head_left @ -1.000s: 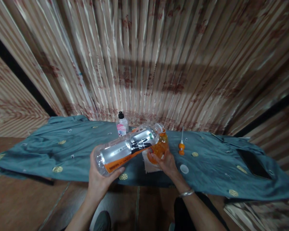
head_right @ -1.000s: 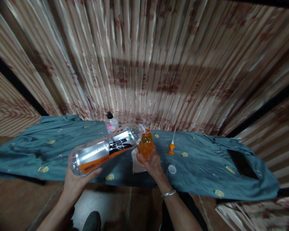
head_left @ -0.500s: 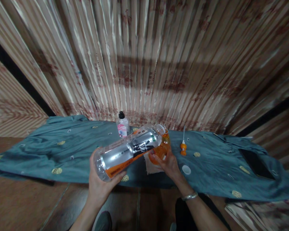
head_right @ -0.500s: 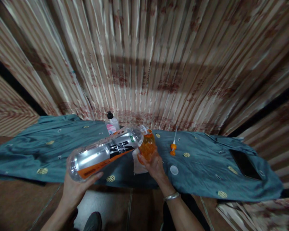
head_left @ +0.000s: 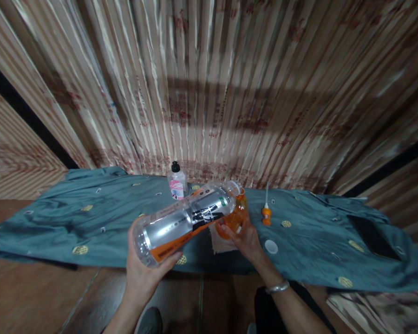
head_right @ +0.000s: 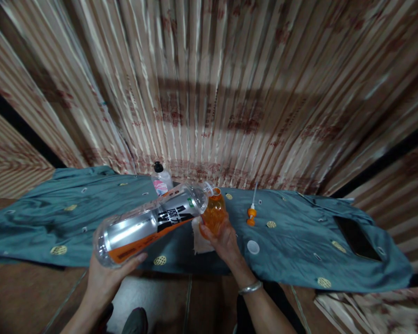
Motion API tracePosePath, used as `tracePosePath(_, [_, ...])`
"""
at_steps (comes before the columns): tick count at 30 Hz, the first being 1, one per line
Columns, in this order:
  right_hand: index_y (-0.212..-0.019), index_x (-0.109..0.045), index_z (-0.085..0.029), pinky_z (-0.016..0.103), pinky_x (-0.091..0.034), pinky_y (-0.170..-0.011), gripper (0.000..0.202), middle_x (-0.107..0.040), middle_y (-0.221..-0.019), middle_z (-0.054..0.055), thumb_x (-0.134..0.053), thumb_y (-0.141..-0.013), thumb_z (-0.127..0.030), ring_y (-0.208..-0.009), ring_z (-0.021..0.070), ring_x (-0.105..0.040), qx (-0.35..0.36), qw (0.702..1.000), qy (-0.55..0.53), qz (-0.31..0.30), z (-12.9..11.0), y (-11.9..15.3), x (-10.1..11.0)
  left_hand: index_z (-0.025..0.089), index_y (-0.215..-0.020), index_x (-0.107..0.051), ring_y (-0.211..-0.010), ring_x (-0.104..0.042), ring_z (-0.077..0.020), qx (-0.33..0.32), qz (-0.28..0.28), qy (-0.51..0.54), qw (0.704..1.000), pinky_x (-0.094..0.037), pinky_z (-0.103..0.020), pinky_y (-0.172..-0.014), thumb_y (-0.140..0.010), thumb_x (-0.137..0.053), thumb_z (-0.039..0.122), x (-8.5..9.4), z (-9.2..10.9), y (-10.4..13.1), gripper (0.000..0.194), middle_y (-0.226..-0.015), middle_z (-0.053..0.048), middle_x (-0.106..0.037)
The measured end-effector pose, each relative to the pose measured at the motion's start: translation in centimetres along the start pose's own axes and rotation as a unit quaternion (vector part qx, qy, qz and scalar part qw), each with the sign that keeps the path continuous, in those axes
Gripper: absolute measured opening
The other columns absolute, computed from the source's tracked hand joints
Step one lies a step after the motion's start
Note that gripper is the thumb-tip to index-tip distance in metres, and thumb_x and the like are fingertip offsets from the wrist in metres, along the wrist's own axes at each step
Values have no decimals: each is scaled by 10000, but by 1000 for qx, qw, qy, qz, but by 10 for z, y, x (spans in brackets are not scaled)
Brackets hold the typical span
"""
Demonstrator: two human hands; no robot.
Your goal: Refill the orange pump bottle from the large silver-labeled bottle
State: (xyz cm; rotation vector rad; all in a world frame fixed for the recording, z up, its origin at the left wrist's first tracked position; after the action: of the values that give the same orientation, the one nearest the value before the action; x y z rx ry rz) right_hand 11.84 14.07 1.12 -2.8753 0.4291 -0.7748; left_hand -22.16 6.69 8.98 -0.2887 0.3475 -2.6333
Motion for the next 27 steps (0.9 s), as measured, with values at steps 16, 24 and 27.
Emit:
tracePosePath(16, [-1329,-612,-273,606,-632,-1004,619,-830,-1159,107,-764,-786,-529,-1099,383,-800,1,1000,-4,9,0,-1,2,220,-1416,-554,-1298,-682,-410,5,24,15,1000,-507,-630,-1187,-525,-986,607,-1,6,4,1063,-1376,-153,-689])
tracePosePath(24, [-1331,-607,-239,598,-621,-1047,660,-821,-1199,126,-770,-770,-545,-1139,376,-796,-2,1000,-25,3,-3,-2,2,231,-1398,-553,-1282,-697,-401,7,9,15,1000,-531,-607,-1167,-513,-1002,548,0,1,0,1042,-1362,-146,-687])
tracePosePath(27, [-1341,-597,-254,610,-612,-1057,656,-818,-1211,124,-760,-781,-555,-1160,386,-787,-5,1000,-20,2,0,-1,1,228,-1397,-555,-1289,-690,-405,9,12,19,1000,-520,-616,-1176,-517,-1004,534,-1,3,2,1034,-1379,-153,-685])
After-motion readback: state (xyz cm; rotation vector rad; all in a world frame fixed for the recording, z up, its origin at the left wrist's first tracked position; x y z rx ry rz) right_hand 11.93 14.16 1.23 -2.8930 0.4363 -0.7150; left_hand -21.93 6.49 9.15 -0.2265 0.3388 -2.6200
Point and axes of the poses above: each hand's wrist, its own y-axis away from the middle knuckle, its own x-axis out of the back of the hand, z = x × y, the point moved 10 cm from there along -y, towards the middle knuckle
